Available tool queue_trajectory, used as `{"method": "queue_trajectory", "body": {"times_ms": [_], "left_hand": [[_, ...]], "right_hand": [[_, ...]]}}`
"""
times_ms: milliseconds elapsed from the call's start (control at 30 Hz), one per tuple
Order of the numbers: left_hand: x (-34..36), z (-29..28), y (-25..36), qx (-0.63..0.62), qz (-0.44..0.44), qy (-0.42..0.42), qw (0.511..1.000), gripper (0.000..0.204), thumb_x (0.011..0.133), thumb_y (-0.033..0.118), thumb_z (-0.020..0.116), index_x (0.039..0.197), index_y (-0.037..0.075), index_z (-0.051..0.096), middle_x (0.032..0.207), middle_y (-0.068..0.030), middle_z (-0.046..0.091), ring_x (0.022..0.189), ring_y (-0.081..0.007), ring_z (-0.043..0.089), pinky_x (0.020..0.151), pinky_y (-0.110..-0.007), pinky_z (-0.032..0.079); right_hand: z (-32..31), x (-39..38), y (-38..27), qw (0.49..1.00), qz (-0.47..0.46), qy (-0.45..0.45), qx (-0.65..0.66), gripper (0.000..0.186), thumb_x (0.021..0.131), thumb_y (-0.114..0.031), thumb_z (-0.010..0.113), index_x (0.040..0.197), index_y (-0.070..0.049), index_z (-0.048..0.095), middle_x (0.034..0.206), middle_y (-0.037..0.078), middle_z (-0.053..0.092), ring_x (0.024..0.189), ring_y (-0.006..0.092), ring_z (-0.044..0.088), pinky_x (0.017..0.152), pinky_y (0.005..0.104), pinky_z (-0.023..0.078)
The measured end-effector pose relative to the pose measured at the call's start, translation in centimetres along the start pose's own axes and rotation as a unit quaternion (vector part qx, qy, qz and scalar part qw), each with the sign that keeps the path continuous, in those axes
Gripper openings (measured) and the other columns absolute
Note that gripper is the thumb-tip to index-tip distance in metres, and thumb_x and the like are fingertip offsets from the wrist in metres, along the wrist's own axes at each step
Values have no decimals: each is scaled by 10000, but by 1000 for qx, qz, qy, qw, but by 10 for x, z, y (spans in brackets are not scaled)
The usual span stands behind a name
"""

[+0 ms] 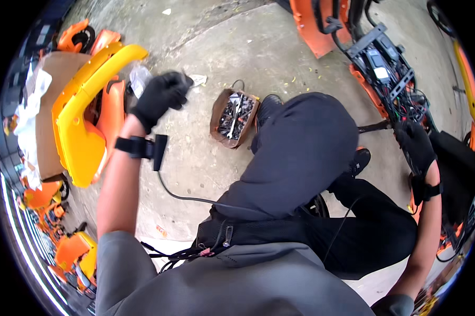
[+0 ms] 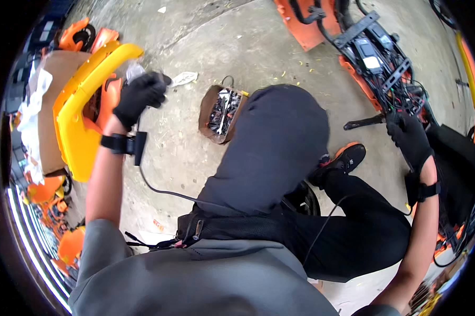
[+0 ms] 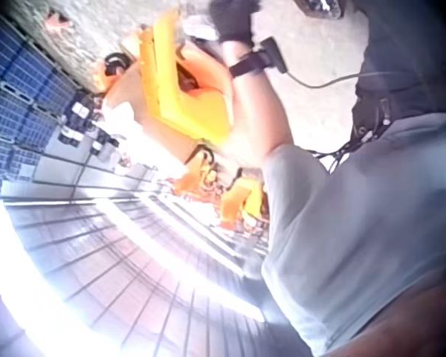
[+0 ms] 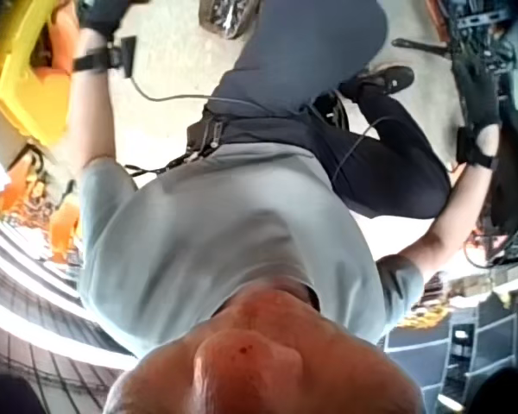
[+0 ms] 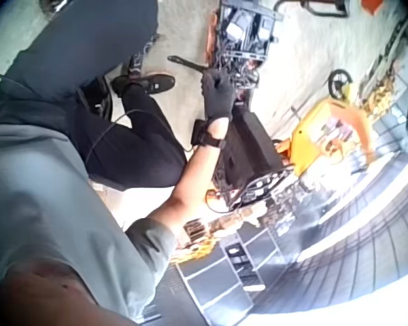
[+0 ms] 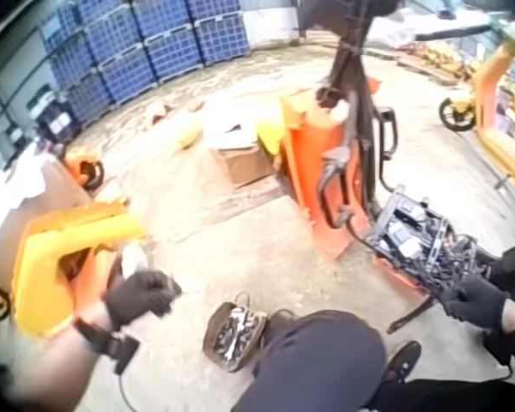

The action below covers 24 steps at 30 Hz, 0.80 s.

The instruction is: The person picks through a box of fasteners on the floor and then works on the wiring harness of a scooter frame, holding up a digital dashboard unit and plugging together several electrical connectors by hand.

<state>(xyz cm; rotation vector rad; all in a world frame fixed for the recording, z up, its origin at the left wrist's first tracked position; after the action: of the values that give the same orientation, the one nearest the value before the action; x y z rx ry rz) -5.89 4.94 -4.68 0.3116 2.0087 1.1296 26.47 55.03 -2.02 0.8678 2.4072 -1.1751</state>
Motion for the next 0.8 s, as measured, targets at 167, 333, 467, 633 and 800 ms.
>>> {"method": "queue_trajectory", "body": {"times_ms": [167,333,467,633,800], "left_hand": [[0,38,-151,-64,-139,-7,988,172,871,160,628,1004,63,578,807,-51,633,686,-135,631,591,-270,534],[-2,77,-223,-113,-241,18,964,207,791,39,633,987,49,568,754,-102,636,615,-178,638,524,-296,530],[16,116,-247,-91,-258,-40,961,95,783,81,654,829,31,587,695,-94,620,571,-181,631,493,-301,526],[36,139,-272,38,-260,-64,963,153,793,170,637,733,29,624,704,-112,645,613,-199,649,543,-324,527],[72,145,-263,256,-133,-31,957,216,749,260,624,777,55,687,823,-188,659,801,-351,646,734,-414,519]], "right_hand": [[38,21,30,996,54,-60,-34,32,874,-82,570,880,-50,572,701,-43,522,611,48,456,549,218,388],[39,39,29,991,-11,-62,-121,44,863,-65,581,868,-34,549,700,-6,501,635,83,452,582,257,397],[67,55,44,991,-5,-103,-81,52,856,-45,590,853,-17,545,697,20,508,654,98,477,602,268,413],[89,45,16,968,-148,-116,-169,76,858,-74,611,892,-18,573,724,54,560,654,131,507,628,298,438],[79,53,41,977,-67,-108,-171,111,858,-98,615,930,-16,593,783,81,618,688,160,572,647,305,455]]}}
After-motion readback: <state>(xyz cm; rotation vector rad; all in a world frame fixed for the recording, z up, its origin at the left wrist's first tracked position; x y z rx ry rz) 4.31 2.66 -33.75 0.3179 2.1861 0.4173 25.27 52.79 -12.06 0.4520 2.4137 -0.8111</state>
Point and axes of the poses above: each hand's wrist, its own x-axis towards the middle knuckle, its own z-axis out of the palm, y = z × x, the point moved 9 cm from there along x, towards the middle knuckle
